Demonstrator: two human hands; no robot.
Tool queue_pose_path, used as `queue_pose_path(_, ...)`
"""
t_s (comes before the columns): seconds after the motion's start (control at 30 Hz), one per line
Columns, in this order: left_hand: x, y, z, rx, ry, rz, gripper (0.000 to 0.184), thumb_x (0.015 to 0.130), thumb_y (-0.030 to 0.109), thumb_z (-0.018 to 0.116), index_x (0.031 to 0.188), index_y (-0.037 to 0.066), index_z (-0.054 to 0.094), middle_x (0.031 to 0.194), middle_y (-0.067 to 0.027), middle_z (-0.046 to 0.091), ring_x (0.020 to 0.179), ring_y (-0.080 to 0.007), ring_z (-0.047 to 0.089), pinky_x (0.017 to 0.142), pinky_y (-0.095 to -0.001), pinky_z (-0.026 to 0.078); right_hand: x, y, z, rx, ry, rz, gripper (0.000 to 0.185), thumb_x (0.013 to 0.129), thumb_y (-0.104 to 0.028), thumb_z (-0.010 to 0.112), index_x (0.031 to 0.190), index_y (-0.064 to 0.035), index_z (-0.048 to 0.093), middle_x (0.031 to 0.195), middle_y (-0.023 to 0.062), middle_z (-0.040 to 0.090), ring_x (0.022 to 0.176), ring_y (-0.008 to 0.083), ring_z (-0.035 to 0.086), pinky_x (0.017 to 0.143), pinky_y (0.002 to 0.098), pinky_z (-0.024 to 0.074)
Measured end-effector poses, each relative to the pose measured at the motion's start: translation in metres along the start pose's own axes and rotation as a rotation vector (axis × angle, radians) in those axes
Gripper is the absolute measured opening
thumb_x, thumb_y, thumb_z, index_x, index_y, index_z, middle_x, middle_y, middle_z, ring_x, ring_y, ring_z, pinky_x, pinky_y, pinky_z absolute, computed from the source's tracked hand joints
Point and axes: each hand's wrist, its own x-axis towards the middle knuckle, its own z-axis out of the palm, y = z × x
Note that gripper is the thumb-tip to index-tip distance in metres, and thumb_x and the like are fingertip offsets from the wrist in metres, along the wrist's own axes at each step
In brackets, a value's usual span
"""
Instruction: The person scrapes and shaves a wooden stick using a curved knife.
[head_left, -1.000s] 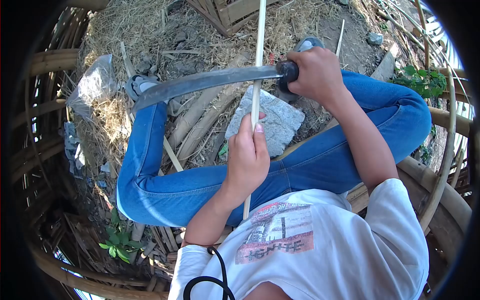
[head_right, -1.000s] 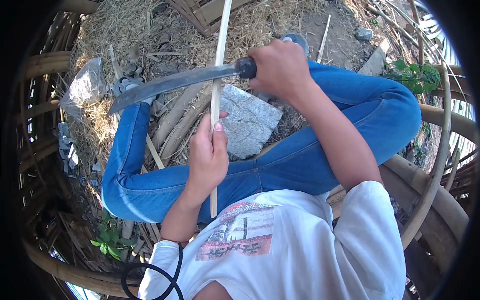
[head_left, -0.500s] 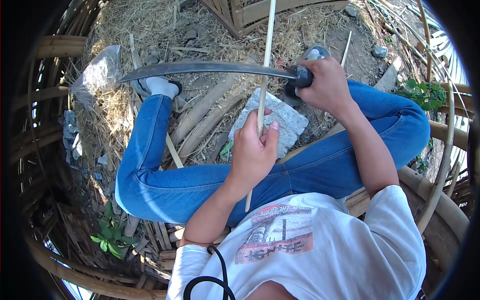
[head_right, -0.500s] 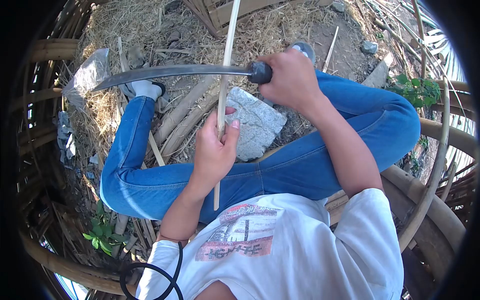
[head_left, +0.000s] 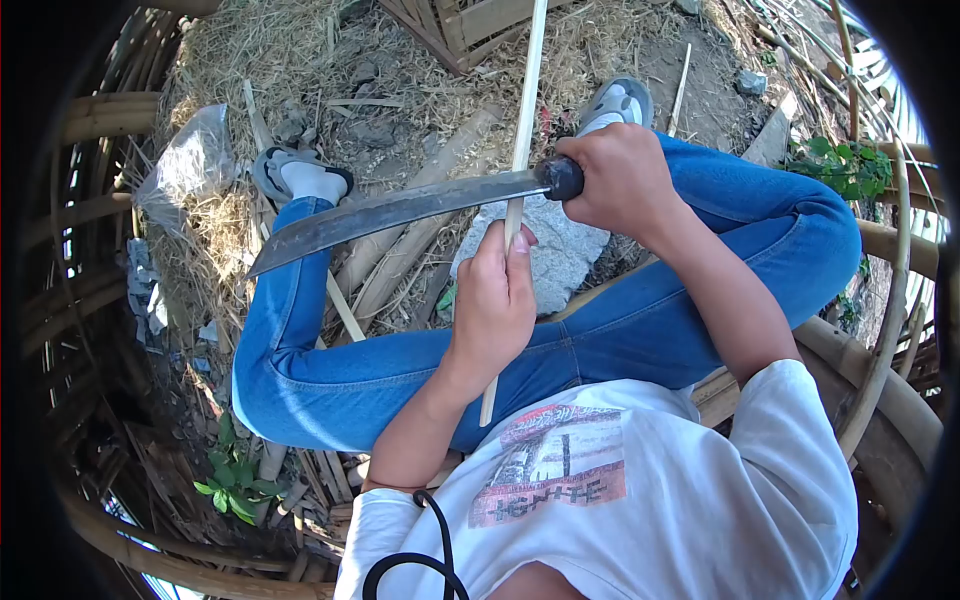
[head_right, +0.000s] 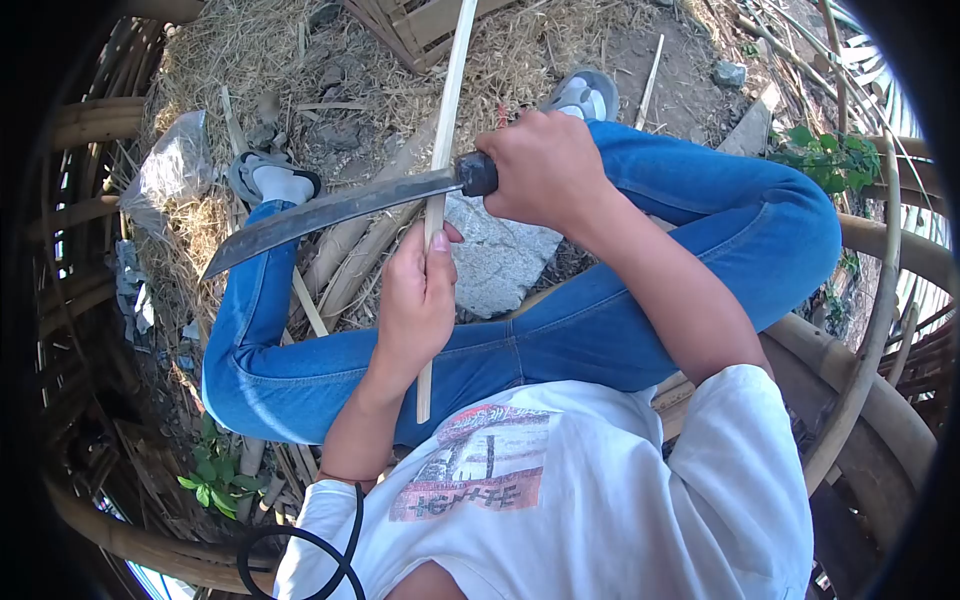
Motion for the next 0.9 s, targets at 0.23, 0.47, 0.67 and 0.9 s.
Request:
queue_pose_path(0.23,-0.002,0.004,-0.001,-0.123,-0.069,-0.075,0.028,0.108,0.024,0.039,0.103,0.001,0.055,0.062,0.0071,0.038,0.055,-0.0020,0.035,0.049,-0.0227,0.029,-0.003,0.009,0.003,-0.054,0.154,-0.094,0.022,0.053,-0.020,0.072,0.072,-0.0111,0.066,0.061,0.0102,0.063,0.062,0.0322,0.064,0.059,0.0435,0.0517)
queue_pose_path(0.47,-0.002,0.006,-0.005,-0.055,-0.046,-0.042,0.027,0.108,0.023,0.040,0.104,0.001,0.056,0.062,0.0068,0.038,0.055,-0.0018,0.034,0.048,-0.0236,0.027,-0.001,0.009,-0.006,-0.102,0.146,-0.085,0.023,0.054,-0.022,0.073,0.073,-0.0104,0.066,0.064,0.0100,0.064,0.064,0.0312,0.067,0.060,0.0425,0.0530)
queue_pose_path(0.67,-0.004,0.011,-0.008,-0.036,-0.042,-0.050,0.026,0.107,0.021,0.040,0.104,0.001,0.056,0.062,0.0059,0.039,0.055,-0.0024,0.035,0.049,-0.0242,0.029,0.001,0.014,-0.008,-0.122,0.191,-0.065,0.023,0.055,-0.023,0.074,0.075,-0.0119,0.068,0.065,0.0101,0.065,0.065,0.0312,0.067,0.061,0.0427,0.0532)
queue_pose_path(0.9,-0.011,0.016,-0.012,-0.027,-0.065,-0.049,0.023,0.106,0.019,0.042,0.104,0.002,0.056,0.060,0.0045,0.040,0.053,-0.0034,0.037,0.048,-0.0257,0.030,0.008,0.053,-0.028,-0.333,0.322,0.169,0.035,0.060,-0.024,0.069,0.093,-0.0152,0.076,0.069,0.0135,0.067,0.067,0.0337,0.067,0.065,0.0443,0.0554)
